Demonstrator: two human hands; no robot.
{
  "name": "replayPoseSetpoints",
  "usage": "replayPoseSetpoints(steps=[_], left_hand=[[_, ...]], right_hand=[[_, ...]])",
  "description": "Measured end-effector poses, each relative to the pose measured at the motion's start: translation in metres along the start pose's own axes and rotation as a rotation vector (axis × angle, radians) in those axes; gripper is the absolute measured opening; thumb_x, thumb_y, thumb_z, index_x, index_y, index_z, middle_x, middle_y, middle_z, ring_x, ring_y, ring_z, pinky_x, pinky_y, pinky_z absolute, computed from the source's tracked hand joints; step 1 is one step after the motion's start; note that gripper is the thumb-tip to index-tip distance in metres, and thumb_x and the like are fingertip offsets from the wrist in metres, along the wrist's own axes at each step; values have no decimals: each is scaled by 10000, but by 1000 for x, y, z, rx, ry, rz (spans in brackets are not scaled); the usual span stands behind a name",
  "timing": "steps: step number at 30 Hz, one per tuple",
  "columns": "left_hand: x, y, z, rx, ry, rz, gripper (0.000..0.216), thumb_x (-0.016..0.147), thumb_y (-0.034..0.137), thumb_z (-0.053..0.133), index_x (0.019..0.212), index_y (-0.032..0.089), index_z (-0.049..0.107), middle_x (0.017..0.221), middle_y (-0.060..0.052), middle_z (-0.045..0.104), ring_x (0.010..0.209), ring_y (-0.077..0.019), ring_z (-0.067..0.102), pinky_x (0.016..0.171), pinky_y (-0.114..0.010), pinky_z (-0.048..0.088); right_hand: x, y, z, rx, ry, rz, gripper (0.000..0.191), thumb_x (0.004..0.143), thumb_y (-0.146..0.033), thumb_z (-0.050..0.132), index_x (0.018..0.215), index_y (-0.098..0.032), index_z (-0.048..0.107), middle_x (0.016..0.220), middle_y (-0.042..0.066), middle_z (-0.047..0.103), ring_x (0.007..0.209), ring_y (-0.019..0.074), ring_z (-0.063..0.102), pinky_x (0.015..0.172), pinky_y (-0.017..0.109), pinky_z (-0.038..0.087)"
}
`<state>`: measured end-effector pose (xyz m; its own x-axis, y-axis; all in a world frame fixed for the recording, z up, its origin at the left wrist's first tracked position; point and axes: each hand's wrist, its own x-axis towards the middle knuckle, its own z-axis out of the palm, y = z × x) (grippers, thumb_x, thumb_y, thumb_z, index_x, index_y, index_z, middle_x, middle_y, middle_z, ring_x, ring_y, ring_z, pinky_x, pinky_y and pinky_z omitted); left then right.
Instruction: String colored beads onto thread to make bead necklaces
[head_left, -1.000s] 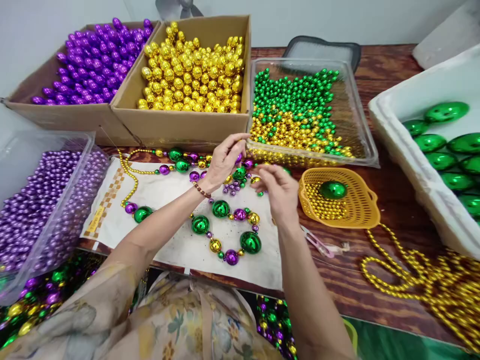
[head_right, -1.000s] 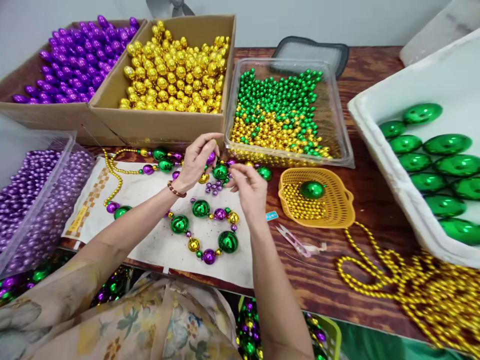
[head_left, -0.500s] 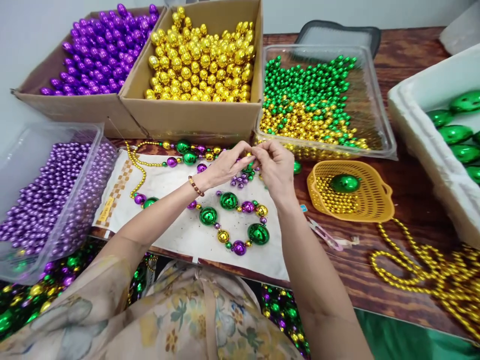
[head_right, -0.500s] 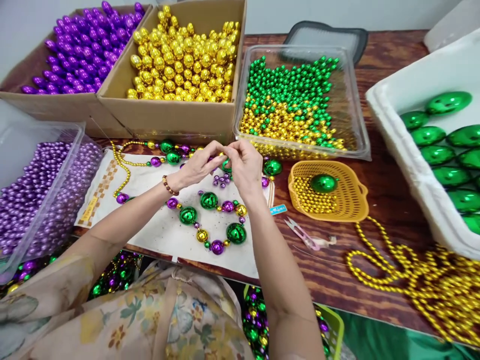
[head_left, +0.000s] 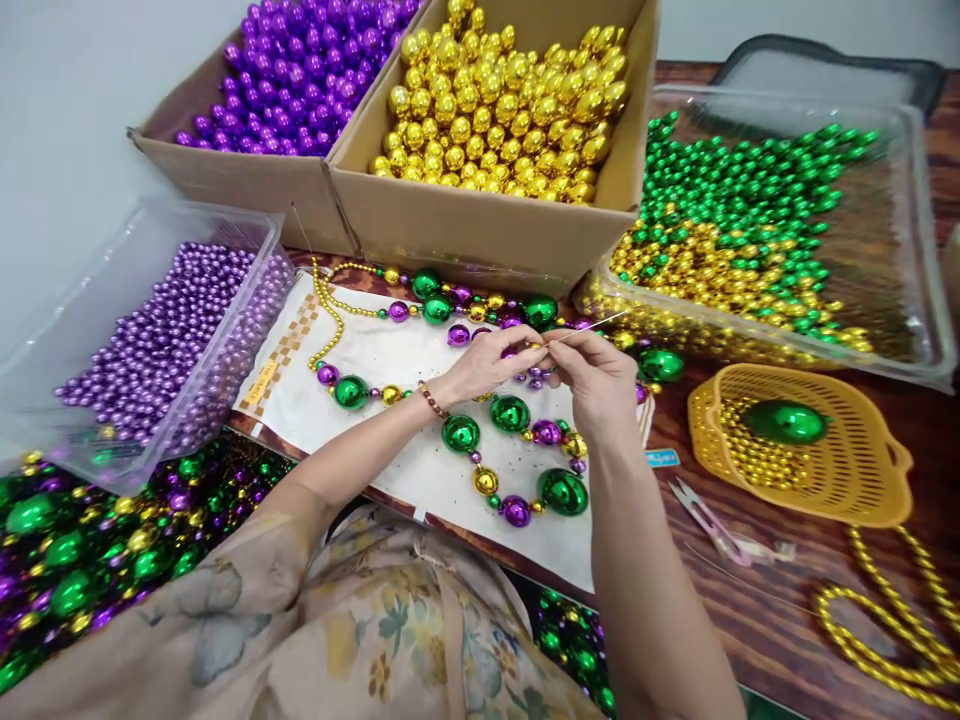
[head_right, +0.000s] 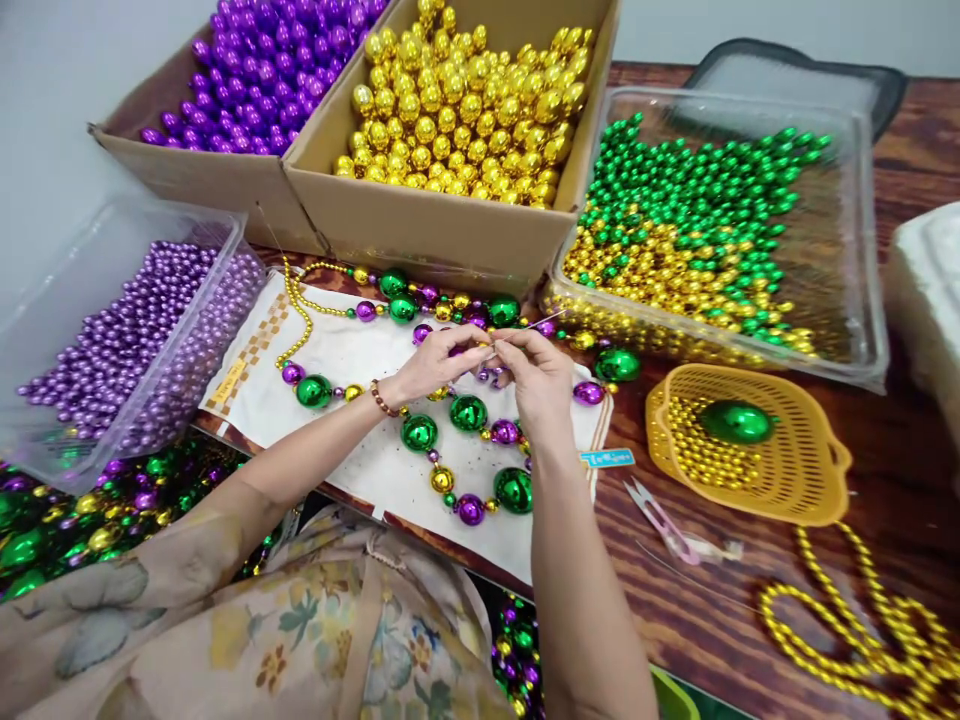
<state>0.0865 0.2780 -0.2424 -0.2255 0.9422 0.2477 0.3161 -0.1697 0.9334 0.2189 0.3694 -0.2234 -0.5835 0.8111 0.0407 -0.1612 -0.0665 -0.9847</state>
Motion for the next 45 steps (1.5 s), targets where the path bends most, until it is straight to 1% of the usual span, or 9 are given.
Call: replayPoseSetpoints(steps=[6,12,17,20,24,28,30,35,45], left_hand=[[-9,0,-9,-43,6,8,230,963,380,525,980,175,627,779,2,610,686,-107,546,644,-244,432],[-14,-5,-19,-108,13,5,223,954,381,536,952,170,607,697,28,567,627,-92,526,624,-232,423],[-20,-9,-23,-82,-17,6,218,940,375,565,944,164,621,709,25,577,622,-89,522,619,-224,424],[-23,-9,-24,-75,3,-18,233,936,385,570,967,161,628,713,24,577,627,-89,521,609,-215,424],[-26,-8,-27,-75,53,-38,232,933,375,559,992,162,629,759,10,602,648,-96,538,615,-218,438],[-33,-8,-33,35,146,-15,227,959,356,538,1015,164,646,897,-35,661,786,-125,576,749,-257,470],[-37,-7,-38,123,200,-1,212,962,336,540,1020,172,661,1000,-61,677,911,-153,593,848,-289,474],[-51,-6,-53,207,248,-89,211,957,263,519,1099,171,645,1107,-81,687,985,-167,616,902,-302,487],[-75,-15,-95,500,207,-346,153,852,151,564,878,171,713,954,-60,691,945,-187,625,902,-311,494]], right_hand=[[7,-5,8,38,89,-15,301,864,-500,685,861,-250,518,727,-32,703,496,108,656,390,167,461],[10,-17,16,80,-120,100,399,708,-482,834,902,-230,593,812,-3,718,663,138,718,470,185,554],[7,-18,27,-22,-72,112,452,776,-622,732,845,-225,529,689,-32,681,519,106,671,392,149,484],[10,-28,30,-46,-66,42,445,816,-646,684,865,-240,510,579,-73,602,450,99,628,371,154,457],[10,-63,36,-92,-13,-167,359,884,-596,648,862,-257,532,558,-75,563,422,90,579,362,171,439],[2,-103,49,-97,30,-322,270,947,-510,611,862,-265,534,582,-62,575,426,87,556,372,187,434],[-3,-112,57,-78,-22,-339,237,960,-473,603,875,-263,535,594,-59,591,434,92,562,378,195,446],[-14,-97,73,-75,-230,-229,297,908,-519,657,935,-238,563,669,-49,628,542,100,645,454,197,526],[-7,-45,87,-22,-318,-74,389,850,-588,675,896,-210,593,661,-46,643,527,89,661,450,176,528]])
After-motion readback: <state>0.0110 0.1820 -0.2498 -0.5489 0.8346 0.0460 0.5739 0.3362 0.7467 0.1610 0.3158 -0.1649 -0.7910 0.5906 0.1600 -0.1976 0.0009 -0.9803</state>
